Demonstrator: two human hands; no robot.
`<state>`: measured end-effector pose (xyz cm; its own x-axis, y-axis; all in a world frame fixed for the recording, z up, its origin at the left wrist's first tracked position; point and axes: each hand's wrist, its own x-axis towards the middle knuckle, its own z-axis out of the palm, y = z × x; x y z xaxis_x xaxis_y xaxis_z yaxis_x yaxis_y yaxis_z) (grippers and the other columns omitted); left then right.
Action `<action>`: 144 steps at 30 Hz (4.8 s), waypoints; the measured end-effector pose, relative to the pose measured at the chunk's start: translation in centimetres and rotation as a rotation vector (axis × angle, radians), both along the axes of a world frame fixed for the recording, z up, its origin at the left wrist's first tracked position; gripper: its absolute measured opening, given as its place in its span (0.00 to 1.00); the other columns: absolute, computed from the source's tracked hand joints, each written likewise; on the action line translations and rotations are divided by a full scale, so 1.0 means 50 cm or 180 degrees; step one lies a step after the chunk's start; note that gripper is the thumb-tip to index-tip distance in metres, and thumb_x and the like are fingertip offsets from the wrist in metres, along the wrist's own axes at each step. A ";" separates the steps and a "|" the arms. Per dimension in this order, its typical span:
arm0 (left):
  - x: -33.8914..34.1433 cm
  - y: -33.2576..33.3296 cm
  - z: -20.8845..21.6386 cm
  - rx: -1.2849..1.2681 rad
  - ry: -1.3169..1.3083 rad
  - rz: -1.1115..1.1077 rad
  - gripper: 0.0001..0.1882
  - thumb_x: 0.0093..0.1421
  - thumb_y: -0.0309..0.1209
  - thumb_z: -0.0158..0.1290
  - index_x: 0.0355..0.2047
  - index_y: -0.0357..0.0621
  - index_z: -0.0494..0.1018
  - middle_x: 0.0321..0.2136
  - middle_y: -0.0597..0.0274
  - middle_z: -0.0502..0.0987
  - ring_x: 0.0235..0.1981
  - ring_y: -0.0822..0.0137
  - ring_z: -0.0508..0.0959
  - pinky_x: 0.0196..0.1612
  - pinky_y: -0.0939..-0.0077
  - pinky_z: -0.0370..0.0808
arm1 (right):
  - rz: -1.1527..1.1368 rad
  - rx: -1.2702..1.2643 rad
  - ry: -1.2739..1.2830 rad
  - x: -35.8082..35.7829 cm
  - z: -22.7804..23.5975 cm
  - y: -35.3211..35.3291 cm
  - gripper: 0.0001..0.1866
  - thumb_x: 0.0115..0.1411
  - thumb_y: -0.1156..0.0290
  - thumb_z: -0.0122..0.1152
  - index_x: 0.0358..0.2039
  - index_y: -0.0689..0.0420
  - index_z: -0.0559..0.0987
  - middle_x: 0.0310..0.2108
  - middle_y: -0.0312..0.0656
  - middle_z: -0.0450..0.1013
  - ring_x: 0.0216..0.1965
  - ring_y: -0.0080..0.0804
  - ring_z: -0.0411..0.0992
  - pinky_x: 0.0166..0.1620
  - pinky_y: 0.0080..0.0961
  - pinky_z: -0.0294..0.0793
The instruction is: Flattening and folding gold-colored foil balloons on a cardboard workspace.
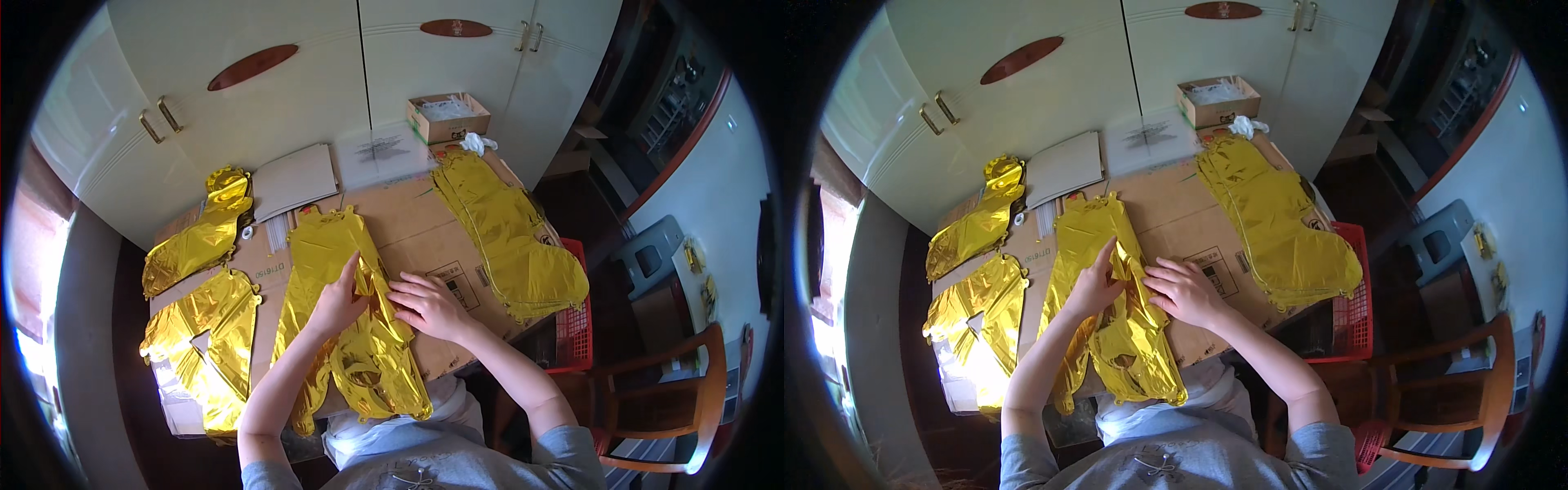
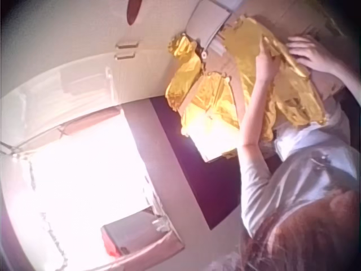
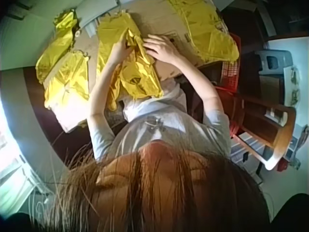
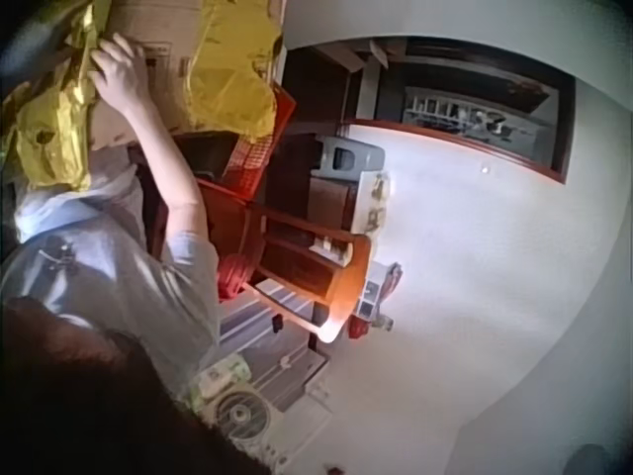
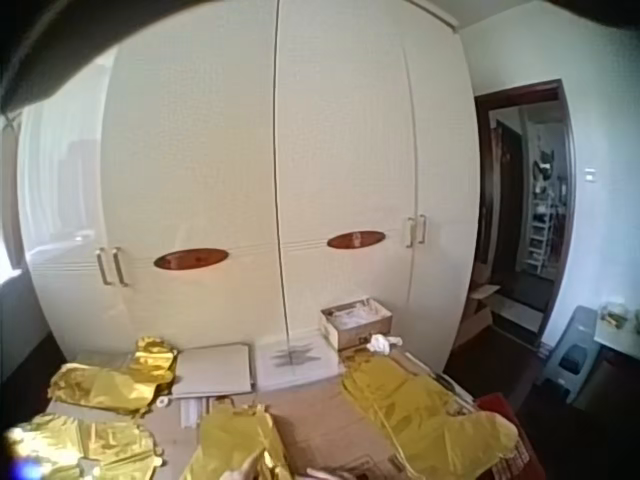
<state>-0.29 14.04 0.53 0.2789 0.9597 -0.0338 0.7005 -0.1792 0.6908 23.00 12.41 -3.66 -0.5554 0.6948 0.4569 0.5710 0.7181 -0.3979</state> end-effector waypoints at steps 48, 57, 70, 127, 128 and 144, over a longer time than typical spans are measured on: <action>0.028 -0.031 -0.027 0.1564 0.1590 -0.1418 0.41 0.64 0.58 0.41 0.64 0.36 0.58 0.64 0.51 0.62 0.68 0.56 0.56 0.69 0.46 0.46 | 0.0413 -0.0450 -0.1117 0.040 0.021 -0.003 0.42 0.50 0.40 0.64 0.60 0.53 0.71 0.68 0.41 0.55 0.70 0.42 0.49 0.67 0.48 0.49; 0.030 0.018 -0.033 0.1518 0.1951 -0.1163 0.46 0.61 0.65 0.38 0.66 0.39 0.56 0.66 0.49 0.58 0.68 0.56 0.56 0.68 0.44 0.46 | 0.0544 -0.0451 -0.1058 0.042 0.024 -0.003 0.33 0.51 0.43 0.64 0.54 0.48 0.77 0.61 0.38 0.67 0.69 0.45 0.52 0.67 0.51 0.49; 0.037 0.137 -0.036 0.1212 0.2215 -0.0685 0.51 0.59 0.69 0.36 0.67 0.36 0.53 0.68 0.53 0.55 0.69 0.58 0.53 0.68 0.45 0.46 | 0.0567 -0.0374 -0.1086 0.044 0.024 -0.010 0.28 0.57 0.45 0.60 0.54 0.45 0.78 0.63 0.35 0.65 0.68 0.45 0.54 0.67 0.54 0.47; -0.015 0.152 -0.069 0.1451 0.1272 -0.0694 0.40 0.55 0.57 0.51 0.58 0.38 0.66 0.61 0.53 0.65 0.67 0.56 0.57 0.68 0.44 0.49 | 0.0316 -0.0163 -0.0688 0.027 0.016 0.010 0.22 0.56 0.53 0.64 0.50 0.48 0.80 0.57 0.35 0.71 0.64 0.38 0.62 0.65 0.51 0.53; -0.015 0.152 -0.068 0.1456 0.1255 -0.0690 0.40 0.55 0.57 0.51 0.58 0.37 0.66 0.60 0.53 0.65 0.67 0.56 0.57 0.68 0.44 0.49 | 0.0315 -0.0156 -0.0706 0.030 0.015 0.009 0.23 0.56 0.52 0.64 0.50 0.48 0.80 0.58 0.35 0.71 0.64 0.39 0.61 0.65 0.51 0.53; -0.020 0.155 -0.074 0.1478 0.1073 -0.0630 0.37 0.57 0.54 0.51 0.56 0.35 0.67 0.60 0.52 0.65 0.68 0.55 0.56 0.68 0.45 0.50 | 0.0448 -0.0155 -0.0659 0.035 0.027 -0.008 0.20 0.58 0.53 0.61 0.47 0.49 0.82 0.56 0.33 0.72 0.65 0.38 0.60 0.66 0.52 0.51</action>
<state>-1.29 21.79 -3.16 0.5005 0.8262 0.2585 0.7897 -0.5581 0.2549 24.76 12.00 -2.31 -0.7265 0.6225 0.2911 0.5398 0.7791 -0.3189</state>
